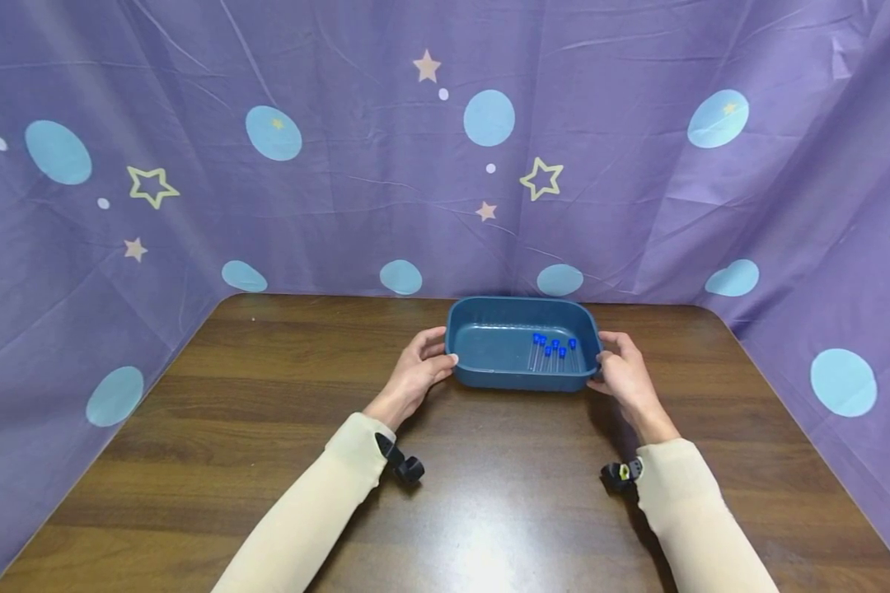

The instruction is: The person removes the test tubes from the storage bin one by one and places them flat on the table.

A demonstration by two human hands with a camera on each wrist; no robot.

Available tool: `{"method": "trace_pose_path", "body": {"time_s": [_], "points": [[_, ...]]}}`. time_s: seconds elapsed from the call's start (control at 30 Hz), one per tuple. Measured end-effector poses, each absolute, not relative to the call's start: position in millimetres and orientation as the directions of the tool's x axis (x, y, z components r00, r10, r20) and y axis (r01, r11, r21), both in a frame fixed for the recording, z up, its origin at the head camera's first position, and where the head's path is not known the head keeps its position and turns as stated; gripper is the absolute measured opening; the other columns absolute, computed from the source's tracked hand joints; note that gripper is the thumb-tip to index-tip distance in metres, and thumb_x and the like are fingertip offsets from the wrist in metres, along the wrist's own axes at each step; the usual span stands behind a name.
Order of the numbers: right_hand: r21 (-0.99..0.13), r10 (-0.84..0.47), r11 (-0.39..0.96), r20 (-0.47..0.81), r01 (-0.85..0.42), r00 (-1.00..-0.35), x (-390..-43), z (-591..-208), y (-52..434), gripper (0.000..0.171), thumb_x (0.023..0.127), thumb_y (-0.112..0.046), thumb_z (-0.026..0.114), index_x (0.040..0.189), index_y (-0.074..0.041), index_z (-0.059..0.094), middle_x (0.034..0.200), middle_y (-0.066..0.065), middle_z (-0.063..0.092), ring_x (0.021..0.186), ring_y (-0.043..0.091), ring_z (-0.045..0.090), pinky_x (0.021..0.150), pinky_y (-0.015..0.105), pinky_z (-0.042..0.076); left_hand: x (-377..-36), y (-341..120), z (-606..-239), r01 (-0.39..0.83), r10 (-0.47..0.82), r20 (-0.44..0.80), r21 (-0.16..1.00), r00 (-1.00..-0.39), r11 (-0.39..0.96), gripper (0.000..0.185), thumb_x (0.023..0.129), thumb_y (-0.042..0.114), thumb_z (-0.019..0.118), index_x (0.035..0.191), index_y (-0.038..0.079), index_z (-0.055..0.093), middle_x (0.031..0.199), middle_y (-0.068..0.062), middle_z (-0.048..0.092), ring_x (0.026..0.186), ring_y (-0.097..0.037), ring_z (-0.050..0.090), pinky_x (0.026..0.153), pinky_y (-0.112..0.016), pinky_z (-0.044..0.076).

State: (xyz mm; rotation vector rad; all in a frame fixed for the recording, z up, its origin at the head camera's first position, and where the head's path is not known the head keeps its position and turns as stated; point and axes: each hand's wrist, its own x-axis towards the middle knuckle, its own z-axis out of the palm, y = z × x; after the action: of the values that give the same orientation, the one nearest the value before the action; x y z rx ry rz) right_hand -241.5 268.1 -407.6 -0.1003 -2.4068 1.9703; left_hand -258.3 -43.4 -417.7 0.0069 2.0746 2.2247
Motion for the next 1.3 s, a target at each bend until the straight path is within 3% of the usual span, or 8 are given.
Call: {"method": "trace_pose_path", "body": {"time_s": [0.47,1.3], "points": [[-0.984,0.056,0.165,-0.055,0.064,-0.997,-238.4,-401.7,264.3,0.051,0.096,-0.005,0.029,0.145,0.003,0.022,0.136,0.034,0.034,0.090,0.022,0.060,0.086,0.051,0.049,-258.0,-47.6,-417.4,-0.061,0.081,-0.055,0.996,-0.995,-0.071,0.060,0.083,0.001,0.067,0.138,0.007,0.045,0.131,-0.025,0.049,0.101,-0.025,0.058,0.089,-0.040,0.049],[-0.986,0.056,0.150,-0.071,0.079,-0.996,-239.1,-402.6,258.1,0.050,0.096,-0.005,0.030,0.145,0.001,0.023,0.137,0.033,0.035,0.091,0.022,0.062,0.083,0.047,0.052,-255.7,-55.6,-418.0,-0.056,0.089,-0.049,0.996,-0.995,-0.075,0.063,0.082,0.000,0.066,0.141,0.004,0.042,0.131,-0.026,0.049,0.101,-0.024,0.057,0.090,-0.040,0.049]]}}
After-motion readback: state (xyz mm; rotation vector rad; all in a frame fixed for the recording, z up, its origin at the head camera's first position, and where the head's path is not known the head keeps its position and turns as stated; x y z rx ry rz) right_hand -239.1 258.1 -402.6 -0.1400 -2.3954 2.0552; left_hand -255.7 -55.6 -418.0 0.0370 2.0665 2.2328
